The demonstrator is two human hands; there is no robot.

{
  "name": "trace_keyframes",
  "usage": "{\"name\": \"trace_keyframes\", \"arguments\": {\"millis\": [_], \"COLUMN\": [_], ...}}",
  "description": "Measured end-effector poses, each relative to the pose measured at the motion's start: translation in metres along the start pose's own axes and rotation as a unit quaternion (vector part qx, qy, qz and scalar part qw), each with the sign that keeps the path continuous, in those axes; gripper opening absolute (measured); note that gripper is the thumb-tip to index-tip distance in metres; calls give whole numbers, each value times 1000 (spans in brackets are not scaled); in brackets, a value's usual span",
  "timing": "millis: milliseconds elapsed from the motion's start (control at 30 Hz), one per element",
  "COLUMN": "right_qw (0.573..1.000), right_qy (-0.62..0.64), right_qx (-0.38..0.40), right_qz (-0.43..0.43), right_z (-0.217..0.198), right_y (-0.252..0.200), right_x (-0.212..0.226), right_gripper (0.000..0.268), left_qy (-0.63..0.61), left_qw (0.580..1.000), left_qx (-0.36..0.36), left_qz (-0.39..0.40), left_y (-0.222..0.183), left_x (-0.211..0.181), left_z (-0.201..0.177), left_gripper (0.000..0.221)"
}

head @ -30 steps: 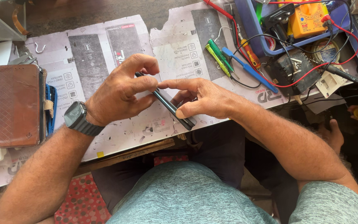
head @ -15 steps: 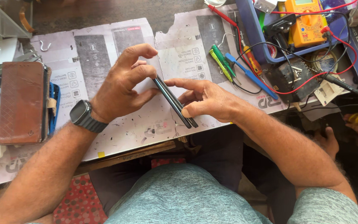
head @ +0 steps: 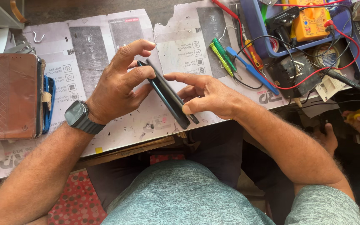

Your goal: The person disassembles a smartphone by prying open the back cover and separating the internal components from the chassis. They use a green plastic pry tool to lift the battery and separate the screen assembly from the frame. The person then holds the separated parts, including the back cover and the main body with the battery exposed, while interacting with another person.

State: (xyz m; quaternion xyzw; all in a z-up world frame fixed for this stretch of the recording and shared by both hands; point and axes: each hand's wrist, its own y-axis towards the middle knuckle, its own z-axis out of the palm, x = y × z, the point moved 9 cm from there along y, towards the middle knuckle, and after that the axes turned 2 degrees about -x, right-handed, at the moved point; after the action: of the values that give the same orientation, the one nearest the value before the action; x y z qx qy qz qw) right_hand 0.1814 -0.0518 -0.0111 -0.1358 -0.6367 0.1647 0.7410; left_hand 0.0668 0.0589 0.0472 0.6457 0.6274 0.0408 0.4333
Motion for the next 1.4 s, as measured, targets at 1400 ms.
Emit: {"name": "trace_keyframes", "arguments": {"millis": [1400], "right_qw": [997], "right_qy": [-20], "right_qx": [-59], "right_qz": [-52], "right_z": [2], "right_y": [-5], "right_x": [-6], "right_gripper": [82], "left_qy": [-18], "left_qw": [981], "left_qx": [-83], "left_qz": [-174], "left_y": [-24], "left_x": [-10], "left_z": [7], "left_gripper": [85]}}
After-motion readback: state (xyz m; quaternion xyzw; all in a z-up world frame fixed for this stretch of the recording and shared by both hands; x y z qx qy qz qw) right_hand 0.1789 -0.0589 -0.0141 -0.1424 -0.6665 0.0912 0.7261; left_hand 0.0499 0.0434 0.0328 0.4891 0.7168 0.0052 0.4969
